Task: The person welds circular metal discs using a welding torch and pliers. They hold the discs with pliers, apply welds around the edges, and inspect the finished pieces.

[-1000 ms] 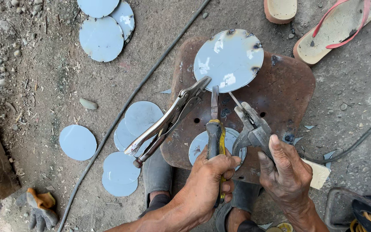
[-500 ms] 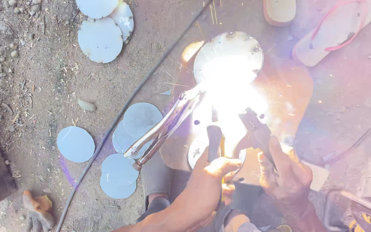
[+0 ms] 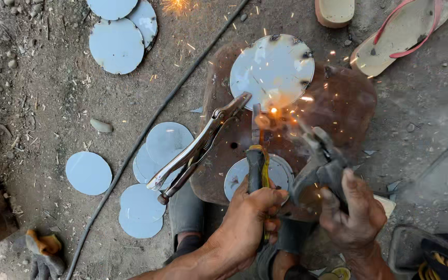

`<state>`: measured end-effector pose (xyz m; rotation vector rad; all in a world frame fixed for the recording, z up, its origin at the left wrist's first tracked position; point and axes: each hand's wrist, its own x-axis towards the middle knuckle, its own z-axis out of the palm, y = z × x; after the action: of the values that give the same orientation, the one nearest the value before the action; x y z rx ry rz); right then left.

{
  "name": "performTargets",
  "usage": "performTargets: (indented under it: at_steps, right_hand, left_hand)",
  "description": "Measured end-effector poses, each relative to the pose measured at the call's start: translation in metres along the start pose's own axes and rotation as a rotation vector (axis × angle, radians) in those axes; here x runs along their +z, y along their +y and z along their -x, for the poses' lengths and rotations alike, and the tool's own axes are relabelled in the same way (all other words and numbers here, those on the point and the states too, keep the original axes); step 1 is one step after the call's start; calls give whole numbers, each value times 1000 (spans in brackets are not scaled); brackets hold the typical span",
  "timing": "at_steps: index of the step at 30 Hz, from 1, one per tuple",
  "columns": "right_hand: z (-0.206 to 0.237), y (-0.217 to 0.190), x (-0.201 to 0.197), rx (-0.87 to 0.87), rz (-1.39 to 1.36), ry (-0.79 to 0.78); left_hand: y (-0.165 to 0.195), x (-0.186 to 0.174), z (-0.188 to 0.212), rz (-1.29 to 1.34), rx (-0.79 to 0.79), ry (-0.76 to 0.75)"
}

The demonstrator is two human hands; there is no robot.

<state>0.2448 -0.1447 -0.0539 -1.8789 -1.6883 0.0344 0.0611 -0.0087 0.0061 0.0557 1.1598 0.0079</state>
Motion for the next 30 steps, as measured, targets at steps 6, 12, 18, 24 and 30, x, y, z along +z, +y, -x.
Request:
performTargets:
  at_steps: [6,12,18,24,30]
  right_hand:
    - [3,7,0,170,-70,-97]
    - [-6,0,5,61,-95,-109]
    - [-13,-3,6,69,-81,-136]
    - [-14,-4,6,61,-91,-141]
    - [-15,-4,9,78,-80,-163]
  left_hand:
    - [6,3,5,-1,-12,13]
    - [6,2,6,-9,1,-14]
    - [5,2,5,-22,23,-3]
    - [5,2,5,-25,-1,4]
    - [-1,0,1,-12,44,-1]
